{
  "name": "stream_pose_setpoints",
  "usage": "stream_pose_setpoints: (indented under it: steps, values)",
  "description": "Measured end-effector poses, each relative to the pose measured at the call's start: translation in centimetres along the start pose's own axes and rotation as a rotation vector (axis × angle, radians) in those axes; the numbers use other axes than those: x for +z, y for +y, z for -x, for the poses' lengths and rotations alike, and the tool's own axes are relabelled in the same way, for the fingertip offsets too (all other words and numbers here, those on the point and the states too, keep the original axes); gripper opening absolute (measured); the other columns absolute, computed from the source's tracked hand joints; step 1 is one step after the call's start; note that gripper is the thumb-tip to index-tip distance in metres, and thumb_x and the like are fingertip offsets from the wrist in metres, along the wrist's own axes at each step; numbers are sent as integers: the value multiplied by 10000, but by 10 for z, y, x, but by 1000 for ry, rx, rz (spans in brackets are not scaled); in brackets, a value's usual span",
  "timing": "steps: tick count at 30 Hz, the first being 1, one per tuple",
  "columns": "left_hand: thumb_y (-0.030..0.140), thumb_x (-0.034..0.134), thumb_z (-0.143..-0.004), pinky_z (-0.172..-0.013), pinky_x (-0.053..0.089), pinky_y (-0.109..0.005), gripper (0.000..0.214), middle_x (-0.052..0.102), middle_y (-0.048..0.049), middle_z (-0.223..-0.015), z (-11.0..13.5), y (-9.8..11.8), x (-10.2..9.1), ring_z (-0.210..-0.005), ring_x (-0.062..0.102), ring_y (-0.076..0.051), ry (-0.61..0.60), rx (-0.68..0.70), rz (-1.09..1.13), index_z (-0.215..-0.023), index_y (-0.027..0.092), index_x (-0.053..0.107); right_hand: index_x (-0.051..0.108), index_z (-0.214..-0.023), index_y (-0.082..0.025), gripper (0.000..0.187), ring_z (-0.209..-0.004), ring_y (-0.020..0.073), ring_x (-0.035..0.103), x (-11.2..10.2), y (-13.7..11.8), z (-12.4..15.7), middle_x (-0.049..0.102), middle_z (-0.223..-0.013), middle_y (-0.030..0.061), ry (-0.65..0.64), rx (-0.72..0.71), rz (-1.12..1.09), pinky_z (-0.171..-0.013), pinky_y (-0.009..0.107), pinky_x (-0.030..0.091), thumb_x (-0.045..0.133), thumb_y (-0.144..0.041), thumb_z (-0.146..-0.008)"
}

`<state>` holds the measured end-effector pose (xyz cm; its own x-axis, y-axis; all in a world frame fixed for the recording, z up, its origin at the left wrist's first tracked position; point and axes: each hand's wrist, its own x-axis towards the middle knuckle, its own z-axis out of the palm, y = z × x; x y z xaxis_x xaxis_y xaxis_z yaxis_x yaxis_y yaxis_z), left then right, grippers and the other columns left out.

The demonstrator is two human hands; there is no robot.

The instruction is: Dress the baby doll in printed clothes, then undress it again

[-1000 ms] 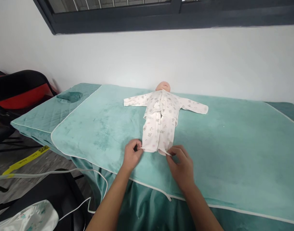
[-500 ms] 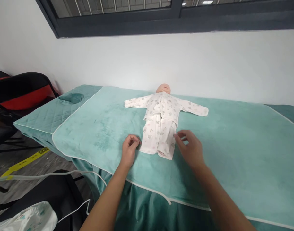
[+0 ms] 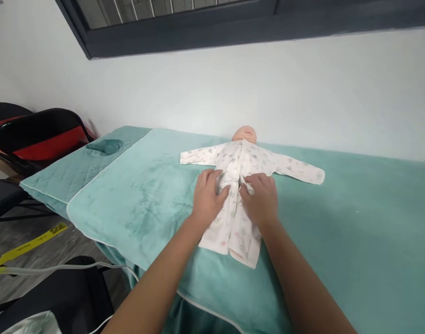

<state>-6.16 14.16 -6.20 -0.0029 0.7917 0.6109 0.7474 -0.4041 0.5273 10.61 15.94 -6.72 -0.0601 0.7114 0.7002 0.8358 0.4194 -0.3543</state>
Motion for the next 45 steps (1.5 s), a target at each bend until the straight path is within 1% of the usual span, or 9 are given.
stream_pose_setpoints:
  steps: [3,8,14,19,22,27,33,38,45]
  values:
    - [224,591,-869,-977,431,-404,270,568,-90,-1201,-14,3,12,-1144,499,-254,-32,141,-40,-1138,225,618,590,-868,-226,63,-865,227,562,-9,9,-4,651,-857,50,73,-25,-108,-819,383,429,533,-199,-866]
    - [188,507,-921,-889,427,-375,199,637,-65,-1035,-16,5,15,-1010,537,-229,-44,184,-24,-990,239,687,580,-917,-252,86,-897,228,600,-24,4,-10,676,-907,56,176,-41,-203,-841,397,459,496,-234,-924]
    - [249,521,-927,-834,411,-371,173,654,-62,-916,-7,4,4,-891,560,-218,-163,194,28,-960,231,690,645,-924,-254,136,-919,230,633,-24,0,-2,697,-943,64,16,-94,-228,-860,407,482,509,-245,-932]
    - [56,448,-819,-841,449,-346,247,588,-67,-958,4,-9,4,-918,547,-203,-61,78,187,-937,200,611,661,-897,-243,162,-863,212,616,-24,3,4,687,-887,51,-137,-158,-222,-795,367,478,505,-232,-940]
    - [-4,426,-721,-819,464,-320,377,555,-55,-971,7,-19,7,-916,547,-189,-24,-56,255,-983,208,595,646,-855,-243,142,-887,216,614,-24,3,6,694,-910,50,-111,-147,-233,-824,376,468,527,-254,-931]
    - [23,455,-736,-838,468,-313,378,592,-56,-1050,3,-29,15,-997,564,-189,-19,-264,294,-1033,216,584,611,-862,-233,135,-871,222,595,-23,7,12,654,-880,62,-12,82,-237,-807,375,467,536,-334,-912]
    - [75,504,-747,-739,422,-307,139,581,-5,-776,3,-28,16,-787,537,-178,-8,-357,193,-731,213,518,547,-816,-221,294,-658,179,548,-28,10,26,612,-741,14,-129,471,-273,-628,315,416,524,-504,-889]
    - [58,521,-695,-690,369,-310,183,508,14,-674,6,-27,13,-706,482,-179,6,-368,128,-651,219,445,561,-811,-221,331,-682,191,579,-32,13,33,644,-747,21,-130,562,-313,-642,316,422,505,-539,-879]
    - [71,520,-713,-690,356,-313,183,494,15,-674,6,-28,15,-702,480,-183,40,-391,88,-666,224,431,558,-902,-218,219,-681,213,570,-20,27,24,652,-807,55,-72,630,-125,-614,322,374,515,-423,-841]
